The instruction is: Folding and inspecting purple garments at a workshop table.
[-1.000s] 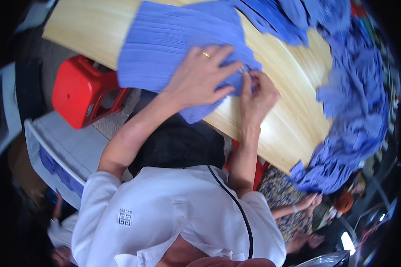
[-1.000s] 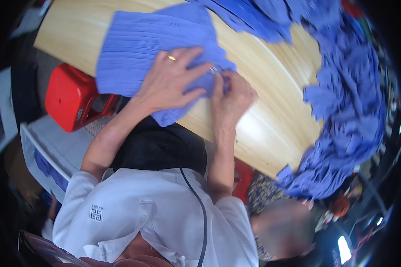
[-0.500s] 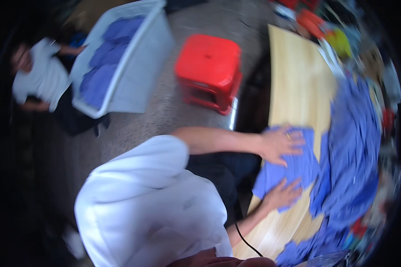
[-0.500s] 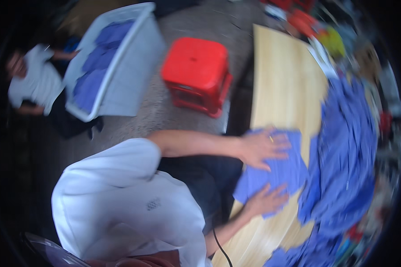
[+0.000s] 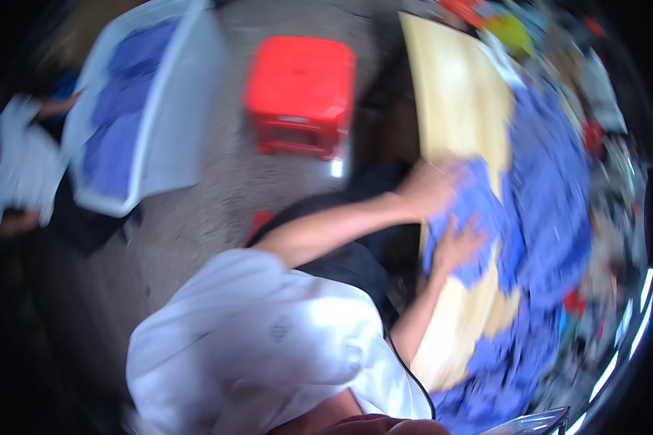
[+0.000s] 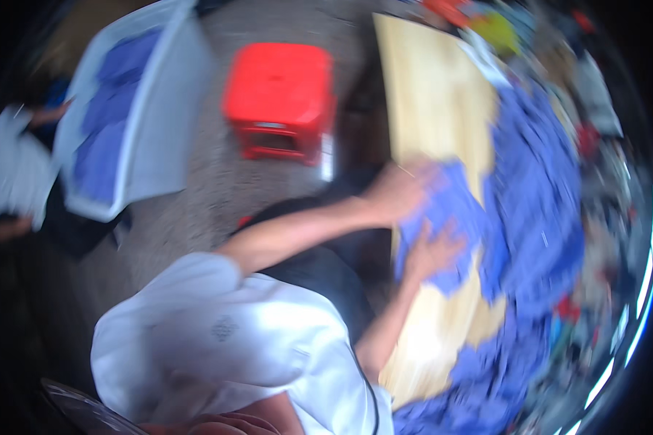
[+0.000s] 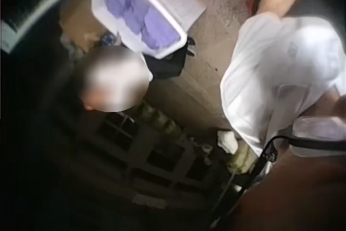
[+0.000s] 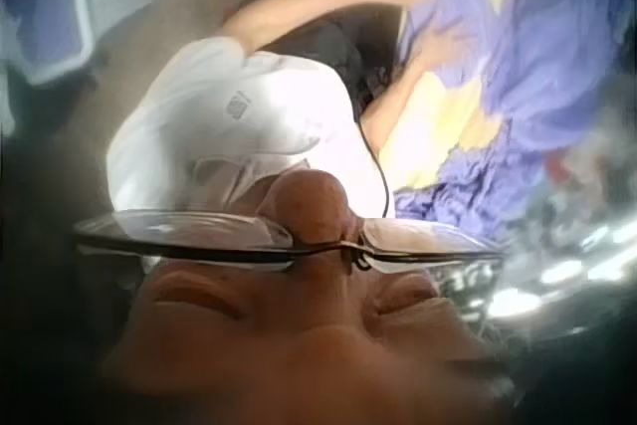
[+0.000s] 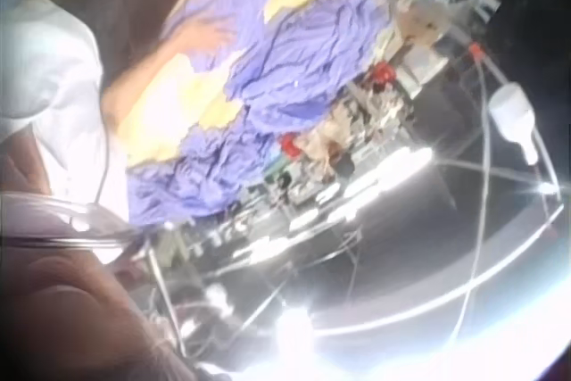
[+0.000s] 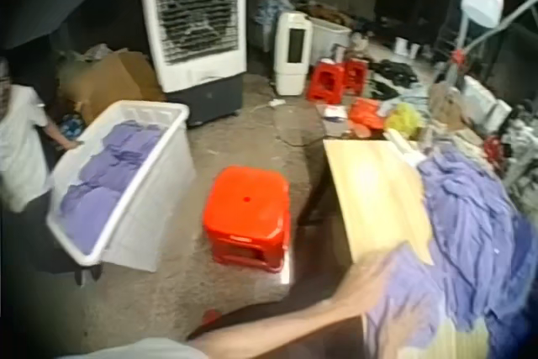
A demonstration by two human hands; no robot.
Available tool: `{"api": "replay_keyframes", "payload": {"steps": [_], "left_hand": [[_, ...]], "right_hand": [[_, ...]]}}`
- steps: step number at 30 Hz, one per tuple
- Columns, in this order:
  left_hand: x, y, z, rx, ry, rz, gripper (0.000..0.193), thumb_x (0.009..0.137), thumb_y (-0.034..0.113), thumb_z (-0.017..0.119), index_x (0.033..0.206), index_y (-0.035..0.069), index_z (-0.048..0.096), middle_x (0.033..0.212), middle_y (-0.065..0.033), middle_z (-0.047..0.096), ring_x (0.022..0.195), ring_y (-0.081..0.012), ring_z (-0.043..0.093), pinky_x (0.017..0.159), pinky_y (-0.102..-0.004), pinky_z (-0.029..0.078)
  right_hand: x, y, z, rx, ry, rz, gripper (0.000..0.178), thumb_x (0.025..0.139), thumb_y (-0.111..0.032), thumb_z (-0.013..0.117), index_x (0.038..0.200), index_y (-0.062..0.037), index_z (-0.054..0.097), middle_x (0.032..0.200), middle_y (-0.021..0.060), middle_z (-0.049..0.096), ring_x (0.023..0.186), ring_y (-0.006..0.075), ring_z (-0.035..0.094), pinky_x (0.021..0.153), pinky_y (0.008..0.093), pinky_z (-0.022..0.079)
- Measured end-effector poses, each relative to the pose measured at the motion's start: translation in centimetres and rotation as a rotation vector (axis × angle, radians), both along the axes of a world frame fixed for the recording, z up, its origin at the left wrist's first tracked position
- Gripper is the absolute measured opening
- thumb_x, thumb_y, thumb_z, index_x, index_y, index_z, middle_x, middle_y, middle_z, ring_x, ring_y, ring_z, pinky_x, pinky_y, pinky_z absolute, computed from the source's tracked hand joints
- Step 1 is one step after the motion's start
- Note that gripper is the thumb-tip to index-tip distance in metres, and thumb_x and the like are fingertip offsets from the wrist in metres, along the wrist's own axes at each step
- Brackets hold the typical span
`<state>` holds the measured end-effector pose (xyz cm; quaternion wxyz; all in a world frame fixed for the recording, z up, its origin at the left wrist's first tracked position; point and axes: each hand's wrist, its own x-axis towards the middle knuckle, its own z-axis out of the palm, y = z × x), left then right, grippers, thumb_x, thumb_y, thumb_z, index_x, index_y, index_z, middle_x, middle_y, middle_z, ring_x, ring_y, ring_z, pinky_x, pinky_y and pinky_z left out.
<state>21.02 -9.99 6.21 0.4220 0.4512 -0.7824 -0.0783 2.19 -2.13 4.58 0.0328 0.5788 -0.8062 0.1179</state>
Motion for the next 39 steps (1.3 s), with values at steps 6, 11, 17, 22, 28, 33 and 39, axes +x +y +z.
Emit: {"api": "replay_keyframes", "payload": {"steps": [6,11,17,22,28,33,39], "left_hand": [[4.3,-0.9,-2.0,0.733,0.946,0.205,0.052,0.097,0.027,0.084,0.131,-0.002,0.059,0.111,-0.0130,0.069,0.092,-0.0176,0.070,0.082,-0.0321,0.058],[4.6,-1.3,-1.6,1.083,0.848,0.030,0.044,0.097,0.036,0.083,0.112,-0.003,0.069,0.105,-0.0124,0.075,0.096,-0.0154,0.071,0.083,-0.0311,0.057],[5.1,-0.2,-1.6,1.136,1.045,-0.134,0.035,0.100,0.020,0.078,0.124,-0.005,0.071,0.116,-0.0133,0.077,0.104,-0.0162,0.073,0.092,-0.0318,0.059],[4.7,0.1,-2.5,1.056,0.964,-0.082,0.046,0.096,0.031,0.082,0.124,-0.005,0.073,0.113,-0.0162,0.079,0.106,-0.0209,0.074,0.095,-0.0371,0.058],[4.8,-1.6,-2.7,1.103,0.993,-0.013,0.063,0.101,0.049,0.073,0.129,-0.008,0.070,0.123,-0.0190,0.076,0.115,-0.0264,0.073,0.099,-0.0395,0.056],[6.4,-2.7,-1.4,0.861,1.199,-0.042,0.038,0.103,0.023,0.075,0.131,-0.003,0.070,0.123,-0.0118,0.076,0.112,-0.0167,0.071,0.100,-0.0349,0.057],[1.5,-4.2,-3.6,0.618,1.056,0.364,0.044,0.086,0.029,0.088,0.114,-0.003,0.075,0.105,-0.0190,0.078,0.097,-0.0262,0.074,0.087,-0.0428,0.059]], "right_hand": [[0.6,-4.6,4.0,0.065,-0.067,0.339,0.081,0.102,-0.058,0.065,0.169,-0.0215,0.040,0.176,0.0294,0.021,0.163,0.0498,0.018,0.126,0.0740,0.012],[-0.5,-4.8,5.2,0.155,0.036,0.450,0.079,0.103,-0.054,0.064,0.170,-0.0206,0.038,0.176,0.0288,0.020,0.163,0.0510,0.018,0.126,0.0743,0.013],[3.1,-3.8,4.0,0.045,-0.090,0.106,0.076,0.105,-0.052,0.062,0.170,-0.0207,0.038,0.174,0.0331,0.023,0.162,0.0522,0.019,0.125,0.0742,0.015],[1.2,-5.5,3.1,0.066,-0.163,0.270,0.075,0.107,-0.054,0.058,0.171,-0.0207,0.036,0.175,0.0306,0.022,0.163,0.0520,0.018,0.129,0.0679,0.015],[0.7,-8.6,3.4,0.086,-0.114,0.458,0.074,0.108,-0.050,0.058,0.171,-0.0190,0.036,0.176,0.0286,0.022,0.164,0.0491,0.016,0.131,0.0647,0.012],[3.6,-10.8,5.2,0.192,0.075,0.357,0.073,0.106,-0.044,0.061,0.170,-0.0166,0.038,0.175,0.0289,0.025,0.164,0.0478,0.018,0.130,0.0653,0.013],[5.1,-9.2,4.9,-0.079,-0.108,0.285,0.062,0.109,-0.041,0.063,0.163,-0.0121,0.051,0.168,0.0334,0.037,0.155,0.0509,0.035,0.126,0.0566,0.030]]}}
